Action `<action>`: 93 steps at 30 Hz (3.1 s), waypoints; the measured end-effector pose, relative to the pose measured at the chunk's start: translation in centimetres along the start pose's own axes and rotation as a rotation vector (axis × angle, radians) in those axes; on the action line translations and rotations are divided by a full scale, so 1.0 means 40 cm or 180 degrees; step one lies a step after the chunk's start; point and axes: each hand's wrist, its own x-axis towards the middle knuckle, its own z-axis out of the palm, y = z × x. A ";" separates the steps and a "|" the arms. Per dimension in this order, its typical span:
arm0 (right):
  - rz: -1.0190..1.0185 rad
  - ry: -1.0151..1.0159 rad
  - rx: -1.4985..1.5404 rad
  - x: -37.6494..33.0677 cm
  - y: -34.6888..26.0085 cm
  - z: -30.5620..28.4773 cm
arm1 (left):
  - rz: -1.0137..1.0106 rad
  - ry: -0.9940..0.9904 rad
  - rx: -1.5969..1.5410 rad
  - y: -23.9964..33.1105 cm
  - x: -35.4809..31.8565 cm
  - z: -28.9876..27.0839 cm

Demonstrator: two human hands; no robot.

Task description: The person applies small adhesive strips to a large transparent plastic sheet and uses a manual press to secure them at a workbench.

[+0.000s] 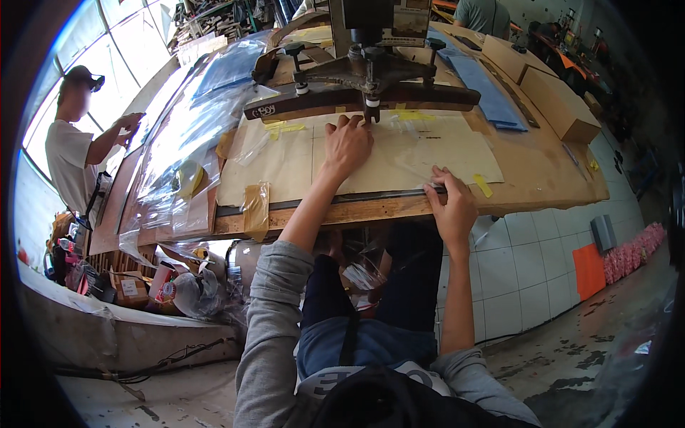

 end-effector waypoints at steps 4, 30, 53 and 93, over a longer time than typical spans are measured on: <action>-0.0130 0.0032 -0.0031 0.000 0.006 0.000 | -0.0091 -0.0078 -0.0041 0.012 0.013 0.009; -0.1878 -0.0264 -0.0569 0.226 -0.054 0.152 | 0.1113 -0.0175 0.0091 0.109 -0.274 -0.110; -0.3872 -0.0262 -0.1247 0.386 0.045 0.306 | 0.0956 -0.0053 -0.0163 0.120 -0.279 -0.102; -0.3560 -0.0621 -0.0841 0.398 0.074 0.327 | 0.0037 -0.1025 -0.0033 0.001 -0.036 -0.048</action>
